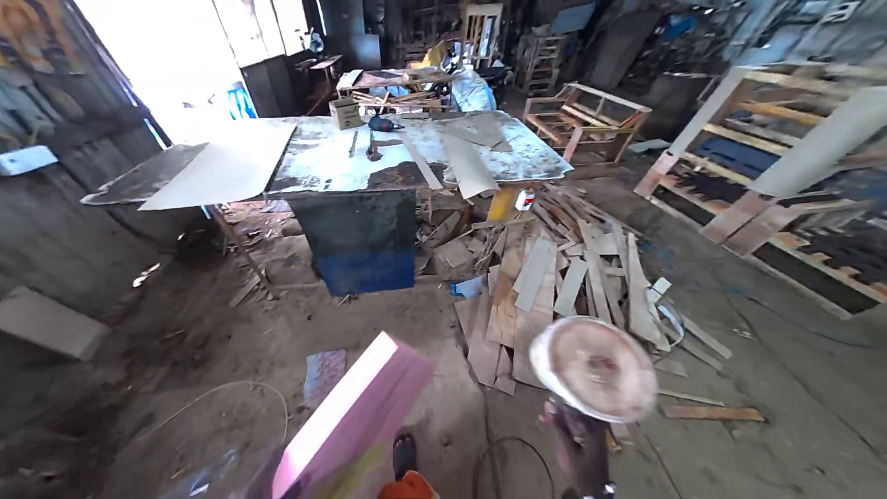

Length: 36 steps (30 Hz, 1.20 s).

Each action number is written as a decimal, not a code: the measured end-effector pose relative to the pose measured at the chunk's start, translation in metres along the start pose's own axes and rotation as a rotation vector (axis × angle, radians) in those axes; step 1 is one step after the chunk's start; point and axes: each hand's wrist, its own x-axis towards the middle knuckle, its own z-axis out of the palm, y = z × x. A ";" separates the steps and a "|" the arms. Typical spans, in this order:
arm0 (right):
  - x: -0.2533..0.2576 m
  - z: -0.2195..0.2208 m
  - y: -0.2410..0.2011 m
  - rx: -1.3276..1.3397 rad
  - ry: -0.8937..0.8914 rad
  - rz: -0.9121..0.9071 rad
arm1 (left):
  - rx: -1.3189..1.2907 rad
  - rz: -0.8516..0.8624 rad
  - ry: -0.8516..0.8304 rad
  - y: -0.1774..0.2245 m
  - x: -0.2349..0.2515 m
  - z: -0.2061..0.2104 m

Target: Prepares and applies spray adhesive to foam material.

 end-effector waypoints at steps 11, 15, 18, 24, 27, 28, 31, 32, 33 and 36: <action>0.168 0.001 -0.041 0.149 0.429 0.095 | -0.943 0.421 0.375 0.202 0.384 -0.136; 0.234 0.016 -0.048 0.108 0.454 0.186 | -1.169 0.313 0.398 0.289 0.491 -0.175; 0.285 0.031 -0.018 0.177 0.466 0.167 | -1.203 0.224 0.376 0.336 0.575 -0.180; 0.411 0.059 0.000 0.370 0.148 -0.030 | -1.167 0.010 0.338 0.400 0.758 -0.147; 0.468 0.088 -0.017 0.372 0.052 0.131 | -0.857 -0.042 0.308 0.386 0.836 -0.097; 0.484 0.096 -0.016 0.382 0.041 0.145 | -0.753 -0.055 0.291 0.378 0.847 -0.078; 0.511 0.110 -0.017 0.367 0.007 0.177 | -0.641 -0.013 0.334 0.357 0.822 -0.016; 0.518 0.112 -0.020 0.356 -0.002 0.192 | -0.677 -0.020 0.347 0.352 0.806 0.005; 0.525 0.113 -0.021 0.348 -0.003 0.209 | -0.752 -0.056 0.340 0.349 0.788 0.025; 0.536 0.117 -0.024 0.268 0.035 0.237 | -1.065 -0.316 0.015 0.347 0.740 0.074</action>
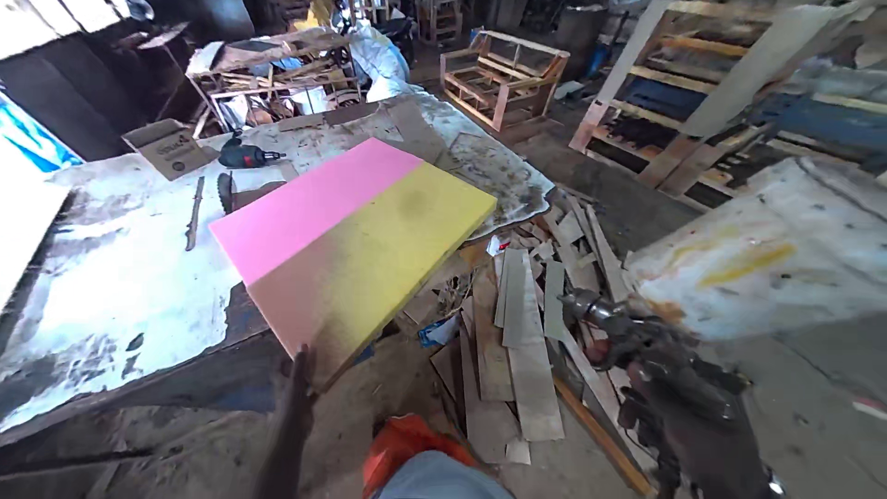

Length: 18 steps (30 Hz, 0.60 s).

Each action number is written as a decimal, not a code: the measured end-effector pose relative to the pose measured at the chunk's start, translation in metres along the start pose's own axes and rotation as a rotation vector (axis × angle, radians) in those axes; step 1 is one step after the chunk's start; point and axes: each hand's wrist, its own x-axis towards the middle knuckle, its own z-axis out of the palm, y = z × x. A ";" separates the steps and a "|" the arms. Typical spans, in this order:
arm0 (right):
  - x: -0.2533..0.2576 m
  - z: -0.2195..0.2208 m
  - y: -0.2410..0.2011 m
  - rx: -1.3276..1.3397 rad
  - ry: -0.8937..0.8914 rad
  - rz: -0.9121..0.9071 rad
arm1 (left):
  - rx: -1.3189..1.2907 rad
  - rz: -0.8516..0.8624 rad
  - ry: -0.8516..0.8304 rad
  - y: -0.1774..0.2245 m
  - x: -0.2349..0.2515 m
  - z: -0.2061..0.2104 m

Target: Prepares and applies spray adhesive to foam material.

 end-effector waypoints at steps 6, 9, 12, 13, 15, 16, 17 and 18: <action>0.037 0.029 -0.013 -0.182 0.090 0.037 | -0.206 0.022 -0.167 0.035 0.016 -0.014; 0.052 0.046 -0.017 -0.195 0.069 0.040 | -0.155 -0.013 -0.157 0.052 0.043 -0.044; 0.063 0.060 -0.017 -0.201 0.031 0.059 | -0.143 -0.077 -0.215 0.043 0.050 -0.056; 0.065 0.064 -0.018 -0.209 0.024 0.075 | -0.161 -0.087 -0.217 0.039 0.048 -0.057; 0.069 0.070 -0.022 -0.224 0.027 0.074 | -0.210 -0.095 -0.222 0.032 0.043 -0.058; 0.071 0.074 -0.025 -0.231 0.044 0.056 | -0.223 -0.094 -0.220 0.028 0.041 -0.057; 0.073 0.075 -0.028 -0.241 0.058 0.039 | -0.232 -0.086 -0.221 0.025 0.040 -0.057; 0.076 0.076 -0.030 -0.261 0.074 0.021 | -0.239 -0.078 -0.224 0.023 0.038 -0.058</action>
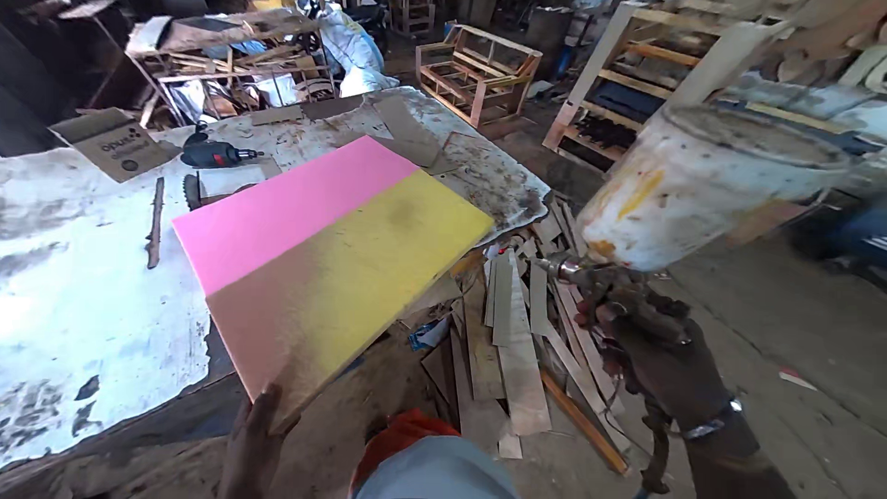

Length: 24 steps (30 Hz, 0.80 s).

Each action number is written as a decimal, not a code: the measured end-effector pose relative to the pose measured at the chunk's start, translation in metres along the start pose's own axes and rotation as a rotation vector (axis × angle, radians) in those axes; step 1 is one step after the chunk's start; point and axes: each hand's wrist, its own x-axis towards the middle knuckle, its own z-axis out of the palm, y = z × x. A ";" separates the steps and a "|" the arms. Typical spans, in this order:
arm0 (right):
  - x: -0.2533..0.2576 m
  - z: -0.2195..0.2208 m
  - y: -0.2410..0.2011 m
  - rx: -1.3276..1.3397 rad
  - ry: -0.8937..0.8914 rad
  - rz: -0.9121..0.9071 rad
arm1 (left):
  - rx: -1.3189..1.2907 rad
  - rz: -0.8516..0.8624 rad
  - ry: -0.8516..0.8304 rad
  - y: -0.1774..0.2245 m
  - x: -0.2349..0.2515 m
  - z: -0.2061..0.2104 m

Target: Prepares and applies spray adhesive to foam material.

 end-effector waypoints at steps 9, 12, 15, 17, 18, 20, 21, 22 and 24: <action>0.016 -0.009 -0.012 -0.187 0.039 0.030 | 0.023 -0.019 0.026 0.003 -0.009 -0.002; 0.018 -0.015 -0.013 -0.164 0.009 0.063 | 0.041 -0.025 0.022 0.006 -0.010 -0.001; 0.019 -0.017 -0.013 -0.219 0.078 0.061 | 0.055 -0.031 0.034 0.005 -0.011 0.000; 0.020 -0.019 -0.013 -0.204 0.066 0.090 | 0.059 -0.031 0.036 0.003 -0.012 -0.003; 0.021 -0.019 -0.014 -0.166 0.049 0.105 | 0.060 -0.032 0.031 0.003 -0.011 -0.003; 0.024 -0.014 -0.016 -0.147 0.066 0.089 | 0.058 -0.030 0.022 0.003 -0.009 -0.001; 0.026 -0.011 -0.017 -0.169 0.089 0.078 | 0.059 -0.033 0.026 0.003 -0.009 -0.001; 0.028 -0.009 -0.018 -0.181 0.096 0.079 | 0.058 -0.037 0.036 0.002 -0.010 -0.001; 0.034 -0.006 -0.020 -0.137 0.067 0.104 | 0.058 -0.034 0.049 0.003 -0.011 0.000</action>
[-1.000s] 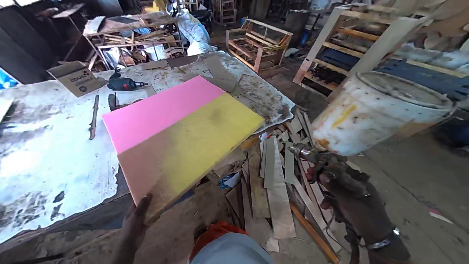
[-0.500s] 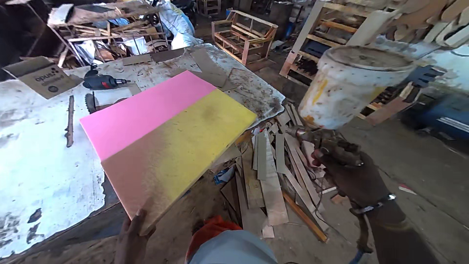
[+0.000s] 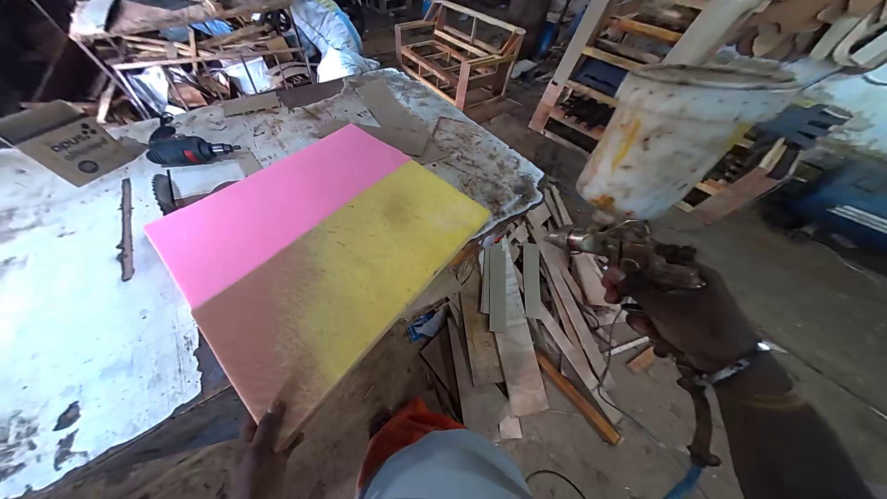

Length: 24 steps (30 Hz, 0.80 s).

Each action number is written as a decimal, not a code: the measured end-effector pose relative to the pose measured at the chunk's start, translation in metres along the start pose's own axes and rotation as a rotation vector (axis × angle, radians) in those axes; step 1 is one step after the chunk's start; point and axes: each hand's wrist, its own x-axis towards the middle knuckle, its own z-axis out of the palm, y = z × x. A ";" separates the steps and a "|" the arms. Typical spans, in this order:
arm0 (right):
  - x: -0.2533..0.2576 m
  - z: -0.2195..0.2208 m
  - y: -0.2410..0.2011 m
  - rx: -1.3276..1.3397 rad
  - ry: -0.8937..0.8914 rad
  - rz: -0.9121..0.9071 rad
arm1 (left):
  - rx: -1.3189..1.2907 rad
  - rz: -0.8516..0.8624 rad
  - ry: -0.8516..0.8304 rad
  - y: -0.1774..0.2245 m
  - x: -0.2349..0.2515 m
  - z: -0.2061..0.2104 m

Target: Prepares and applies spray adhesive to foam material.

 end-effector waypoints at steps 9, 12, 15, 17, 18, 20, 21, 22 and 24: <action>0.037 0.032 -0.030 -0.083 -0.014 -0.062 | 0.032 0.027 -0.018 -0.004 0.004 -0.002; 0.047 0.046 -0.040 -0.005 -0.093 -0.076 | 0.013 0.028 -0.025 -0.006 0.006 -0.004; 0.058 0.060 -0.053 -0.107 -0.085 -0.101 | -0.010 0.055 -0.040 -0.009 0.009 -0.006; 0.068 0.070 -0.057 -0.066 -0.124 -0.150 | -0.025 0.054 -0.040 -0.008 0.008 -0.005; 0.073 0.075 -0.060 -0.089 -0.116 -0.168 | -0.028 0.052 -0.039 -0.008 0.008 -0.005; 0.083 0.084 -0.068 -0.126 -0.119 -0.177 | -0.030 0.048 -0.040 -0.008 0.006 -0.005; 0.088 0.089 -0.072 -0.103 -0.141 -0.188 | -0.035 0.049 -0.041 -0.008 0.006 -0.006; 0.093 0.095 -0.077 -0.089 -0.153 -0.201 | -0.037 0.050 -0.035 -0.008 0.006 -0.006; 0.106 0.103 -0.085 -0.144 -0.154 -0.217 | -0.043 0.044 -0.018 -0.007 0.006 -0.005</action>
